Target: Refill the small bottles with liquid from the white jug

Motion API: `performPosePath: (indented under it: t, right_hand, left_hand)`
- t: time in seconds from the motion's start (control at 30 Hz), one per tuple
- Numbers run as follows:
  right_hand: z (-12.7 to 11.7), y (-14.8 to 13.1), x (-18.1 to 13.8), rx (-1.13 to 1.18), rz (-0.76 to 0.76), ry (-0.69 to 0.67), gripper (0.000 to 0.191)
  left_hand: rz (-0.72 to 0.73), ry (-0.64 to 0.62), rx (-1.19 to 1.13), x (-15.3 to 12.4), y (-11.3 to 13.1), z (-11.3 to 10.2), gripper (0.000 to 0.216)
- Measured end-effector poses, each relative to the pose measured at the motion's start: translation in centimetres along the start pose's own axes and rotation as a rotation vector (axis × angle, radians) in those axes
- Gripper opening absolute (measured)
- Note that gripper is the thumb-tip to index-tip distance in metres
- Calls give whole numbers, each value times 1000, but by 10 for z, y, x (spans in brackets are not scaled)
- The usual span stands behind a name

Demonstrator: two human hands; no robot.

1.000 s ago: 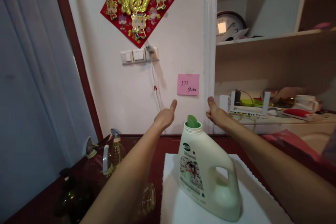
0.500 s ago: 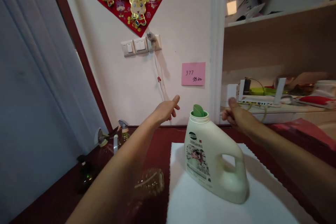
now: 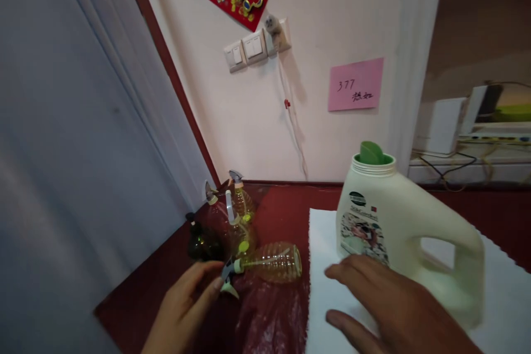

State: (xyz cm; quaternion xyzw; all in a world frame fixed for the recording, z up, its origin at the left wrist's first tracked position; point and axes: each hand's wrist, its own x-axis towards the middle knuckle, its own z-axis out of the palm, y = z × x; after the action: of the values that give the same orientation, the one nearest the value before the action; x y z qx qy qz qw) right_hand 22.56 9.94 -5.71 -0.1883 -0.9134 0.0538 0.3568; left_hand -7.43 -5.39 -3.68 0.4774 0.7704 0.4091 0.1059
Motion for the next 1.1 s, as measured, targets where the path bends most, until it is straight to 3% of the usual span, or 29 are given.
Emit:
performPosePath:
  t: [0.13, 0.23, 0.3, 0.47, 0.67, 0.93, 1.1]
  right_hand:
    - [47, -9, 36, 63, 87, -296, 65]
    - [73, -10, 57, 109, 234, -503, 82]
    - [85, -11, 67, 114, 279, -549, 90]
    - [103, -13, 72, 102, 268, -535, 87]
    - [108, -11, 61, 124, 250, -499, 79]
    - [94, 10, 15, 238, 148, -285, 83]
    - [93, 11, -8, 317, 215, -197, 75]
  left_hand:
    - [13, -117, 333, -8, -40, 16, 50]
    - [-35, -170, 433, -7, -49, 24, 63]
    - [-58, -188, 444, -3, -50, 27, 66]
    - [-59, -158, 408, 2, -54, 31, 63]
    - [-31, -79, 288, -6, -62, 32, 61]
    - [57, 130, -82, -21, -64, 39, 50]
    - [3, 149, -222, -20, -56, 51, 47]
